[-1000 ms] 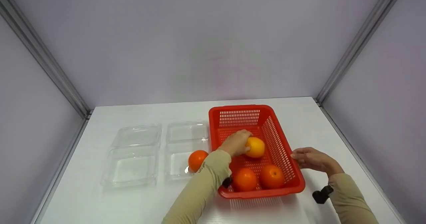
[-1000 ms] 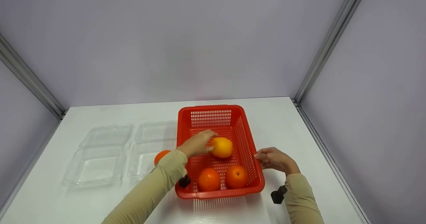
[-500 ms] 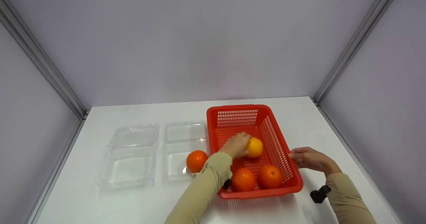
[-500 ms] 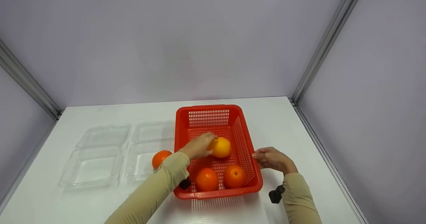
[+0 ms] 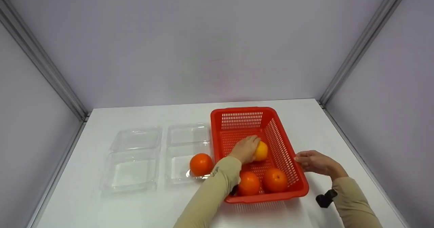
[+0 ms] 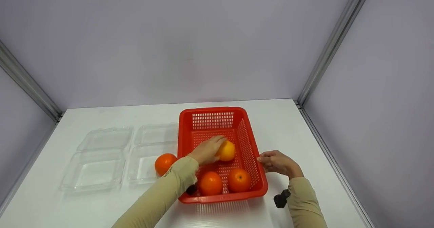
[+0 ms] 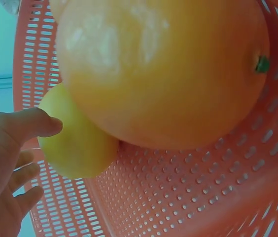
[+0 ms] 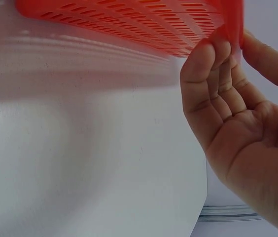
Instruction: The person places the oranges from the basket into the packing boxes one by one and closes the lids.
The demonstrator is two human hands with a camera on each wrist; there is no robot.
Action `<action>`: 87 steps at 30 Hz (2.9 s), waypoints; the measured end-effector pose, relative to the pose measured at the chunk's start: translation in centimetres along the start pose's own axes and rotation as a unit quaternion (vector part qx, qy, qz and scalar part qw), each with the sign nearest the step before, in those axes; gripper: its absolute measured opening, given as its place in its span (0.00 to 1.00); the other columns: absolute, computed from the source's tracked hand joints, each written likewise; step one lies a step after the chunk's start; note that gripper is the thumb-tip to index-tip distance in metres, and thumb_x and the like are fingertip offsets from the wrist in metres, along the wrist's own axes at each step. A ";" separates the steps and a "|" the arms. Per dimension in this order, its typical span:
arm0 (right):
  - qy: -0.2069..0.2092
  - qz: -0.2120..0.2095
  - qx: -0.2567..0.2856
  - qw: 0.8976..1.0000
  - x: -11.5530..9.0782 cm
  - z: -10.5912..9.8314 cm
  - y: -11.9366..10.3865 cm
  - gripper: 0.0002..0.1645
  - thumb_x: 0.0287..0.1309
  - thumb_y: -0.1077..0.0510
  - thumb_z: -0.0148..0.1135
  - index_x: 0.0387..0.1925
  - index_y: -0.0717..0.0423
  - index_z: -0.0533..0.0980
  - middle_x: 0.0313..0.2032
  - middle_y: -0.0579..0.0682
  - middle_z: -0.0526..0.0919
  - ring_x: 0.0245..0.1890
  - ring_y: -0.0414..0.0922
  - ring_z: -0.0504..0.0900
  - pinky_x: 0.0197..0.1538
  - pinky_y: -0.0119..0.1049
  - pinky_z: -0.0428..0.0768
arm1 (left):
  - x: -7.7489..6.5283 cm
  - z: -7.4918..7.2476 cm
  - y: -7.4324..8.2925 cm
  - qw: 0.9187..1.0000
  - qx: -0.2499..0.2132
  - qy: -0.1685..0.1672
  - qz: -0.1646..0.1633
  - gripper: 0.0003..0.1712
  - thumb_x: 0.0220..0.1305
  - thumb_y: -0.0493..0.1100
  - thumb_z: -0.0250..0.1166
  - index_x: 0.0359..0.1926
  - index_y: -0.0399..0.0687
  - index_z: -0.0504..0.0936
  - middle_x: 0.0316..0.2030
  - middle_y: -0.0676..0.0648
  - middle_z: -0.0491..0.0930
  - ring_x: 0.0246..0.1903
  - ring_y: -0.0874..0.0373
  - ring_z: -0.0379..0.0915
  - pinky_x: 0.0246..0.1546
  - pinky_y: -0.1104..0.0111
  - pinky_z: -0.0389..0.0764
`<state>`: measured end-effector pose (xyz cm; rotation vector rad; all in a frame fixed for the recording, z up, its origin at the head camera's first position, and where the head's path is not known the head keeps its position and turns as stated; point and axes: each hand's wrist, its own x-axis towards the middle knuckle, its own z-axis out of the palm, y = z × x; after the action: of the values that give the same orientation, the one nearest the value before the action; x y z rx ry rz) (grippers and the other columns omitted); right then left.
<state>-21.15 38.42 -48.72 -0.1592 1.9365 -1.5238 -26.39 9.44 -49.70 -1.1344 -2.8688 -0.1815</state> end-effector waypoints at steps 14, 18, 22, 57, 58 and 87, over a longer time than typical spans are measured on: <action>0.001 -0.001 -0.007 1.000 0.2 0.0 0.1 0.16 0.70 0.56 0.48 0.50 0.62 0.74 0.40 0.42 0.85 0.40 0.37 0.84 0.47 0.33 0.84 | 0.4 0.5 0.7 0.999 0.033 -0.039 0.001 0.32 0.63 0.46 0.63 0.67 0.48 0.66 0.68 0.49 0.68 0.69 0.56 0.65 0.71 0.67 0.67; 0.004 -0.001 -0.011 1.000 0.3 0.1 0.1 0.17 0.70 0.56 0.48 0.51 0.64 0.73 0.40 0.42 0.84 0.40 0.37 0.84 0.47 0.33 0.84 | 0.4 0.7 0.5 0.998 0.031 -0.049 -0.002 0.34 0.62 0.46 0.65 0.68 0.49 0.66 0.68 0.50 0.68 0.69 0.57 0.64 0.71 0.68 0.66; 0.002 -0.001 -0.008 1.000 0.1 0.1 -0.1 0.17 0.71 0.56 0.48 0.51 0.64 0.73 0.41 0.42 0.84 0.40 0.37 0.84 0.47 0.33 0.84 | 0.3 0.6 0.3 0.999 0.024 -0.037 0.006 0.33 0.59 0.46 0.67 0.65 0.50 0.69 0.65 0.50 0.71 0.65 0.57 0.68 0.69 0.68 0.69; -0.005 -0.006 -0.004 1.000 0.0 -0.3 0.2 0.15 0.71 0.57 0.47 0.50 0.61 0.74 0.40 0.42 0.84 0.40 0.37 0.84 0.47 0.33 0.84 | -0.2 0.5 0.8 0.994 -0.007 -0.109 0.001 0.32 0.59 0.45 0.68 0.64 0.53 0.70 0.63 0.50 0.72 0.62 0.56 0.71 0.57 0.67 0.80; -0.005 -0.006 -0.005 1.000 0.0 -0.3 0.2 0.15 0.71 0.57 0.47 0.50 0.61 0.74 0.40 0.42 0.84 0.40 0.37 0.84 0.47 0.33 0.84 | -0.2 0.4 0.8 0.994 -0.006 -0.110 0.003 0.32 0.58 0.45 0.69 0.64 0.54 0.71 0.63 0.51 0.73 0.62 0.57 0.72 0.57 0.67 0.80; 0.001 0.003 0.000 1.000 0.0 -0.4 0.1 0.17 0.71 0.56 0.47 0.52 0.63 0.72 0.41 0.43 0.84 0.41 0.38 0.84 0.47 0.34 0.84 | -0.1 -0.2 -0.3 0.996 -0.028 -0.085 0.016 0.30 0.51 0.39 0.73 0.57 0.50 0.76 0.56 0.49 0.78 0.57 0.55 0.74 0.57 0.67 0.79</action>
<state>-21.34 38.74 -48.82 -0.1514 1.9355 -1.5202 -26.50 9.15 -49.56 -1.2629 -3.0087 -0.1722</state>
